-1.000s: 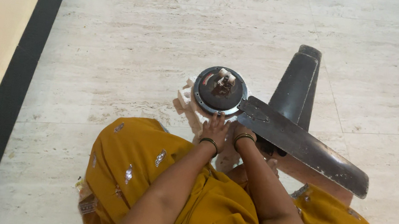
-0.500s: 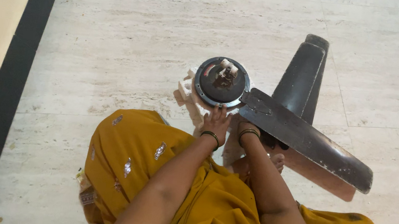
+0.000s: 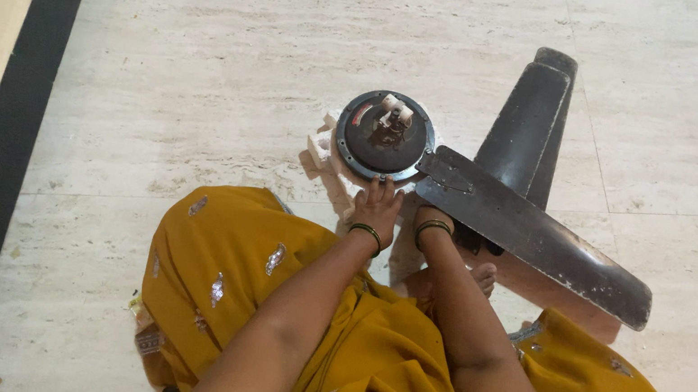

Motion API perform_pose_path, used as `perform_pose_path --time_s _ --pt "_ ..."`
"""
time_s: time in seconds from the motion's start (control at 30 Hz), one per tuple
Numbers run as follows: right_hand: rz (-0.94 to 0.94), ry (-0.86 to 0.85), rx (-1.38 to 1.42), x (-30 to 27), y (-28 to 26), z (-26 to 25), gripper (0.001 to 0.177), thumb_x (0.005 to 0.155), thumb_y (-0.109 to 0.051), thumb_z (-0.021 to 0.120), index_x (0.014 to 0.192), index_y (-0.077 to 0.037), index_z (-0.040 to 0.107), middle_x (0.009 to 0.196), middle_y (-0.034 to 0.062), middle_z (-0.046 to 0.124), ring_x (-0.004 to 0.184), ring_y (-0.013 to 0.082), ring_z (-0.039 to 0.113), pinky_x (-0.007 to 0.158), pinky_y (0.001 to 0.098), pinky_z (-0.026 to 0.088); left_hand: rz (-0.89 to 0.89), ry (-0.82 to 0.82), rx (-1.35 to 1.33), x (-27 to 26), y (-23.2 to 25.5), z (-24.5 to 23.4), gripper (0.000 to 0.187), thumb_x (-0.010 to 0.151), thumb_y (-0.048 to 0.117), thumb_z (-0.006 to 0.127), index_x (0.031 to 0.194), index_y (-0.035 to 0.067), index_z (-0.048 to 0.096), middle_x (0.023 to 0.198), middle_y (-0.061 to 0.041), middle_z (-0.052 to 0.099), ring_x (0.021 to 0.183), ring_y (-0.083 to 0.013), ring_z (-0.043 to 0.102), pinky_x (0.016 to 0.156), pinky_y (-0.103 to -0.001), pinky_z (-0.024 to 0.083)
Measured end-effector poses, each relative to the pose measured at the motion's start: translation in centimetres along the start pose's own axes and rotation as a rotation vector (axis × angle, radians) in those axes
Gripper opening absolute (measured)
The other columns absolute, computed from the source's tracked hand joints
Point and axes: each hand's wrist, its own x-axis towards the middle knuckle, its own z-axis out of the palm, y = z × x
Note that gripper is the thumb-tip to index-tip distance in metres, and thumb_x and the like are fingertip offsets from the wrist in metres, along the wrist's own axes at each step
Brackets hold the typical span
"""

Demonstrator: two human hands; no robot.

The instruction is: The person sits on the floor and uses a screwdriver to loosen and remove screws from the central hub of a ceiling fan. They detach one fan blade and place it aside, then continue to work on the remaining blades and the motor housing.

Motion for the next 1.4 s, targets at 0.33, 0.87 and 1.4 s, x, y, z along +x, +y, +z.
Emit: perform_pose_path --time_s 0.33,0.87,1.4 --pt "-0.013 0.017 -0.016 -1.1 -0.7 -0.4 0.045 0.085 -0.008 0.080 0.128 -0.006 0.070 0.138 0.0159 0.066 0.127 0.0292 0.065 0.101 0.0397 0.056 0.000 0.033 0.006 0.0 -0.1 0.3 0.072 0.092 0.015 0.055 0.160 0.017 0.030 0.171 -0.015 0.004 0.157 -0.0403 0.002 0.119 -0.061 0.019" --pt "-0.097 0.034 0.165 0.5 -1.7 0.8 0.046 0.099 -0.014 0.056 0.145 -0.008 0.054 0.149 0.0172 0.054 0.136 0.0310 0.055 0.108 0.0426 0.048 0.018 0.111 -0.019 0.4 -0.5 1.3 0.061 0.094 0.018 0.053 0.154 0.016 0.039 0.170 -0.015 0.010 0.156 -0.0401 0.007 0.117 -0.061 0.023" --pt "-0.282 -0.233 0.270 -2.8 -1.4 -6.1 0.036 0.071 -0.007 0.073 0.107 0.000 0.072 0.097 0.0186 0.079 0.080 0.0322 0.079 0.073 0.0486 0.067 -0.019 0.043 -0.098 -0.3 0.3 -1.5 0.068 0.087 0.020 0.069 0.149 0.015 0.042 0.164 -0.016 0.018 0.153 -0.0405 0.011 0.118 -0.063 0.019"
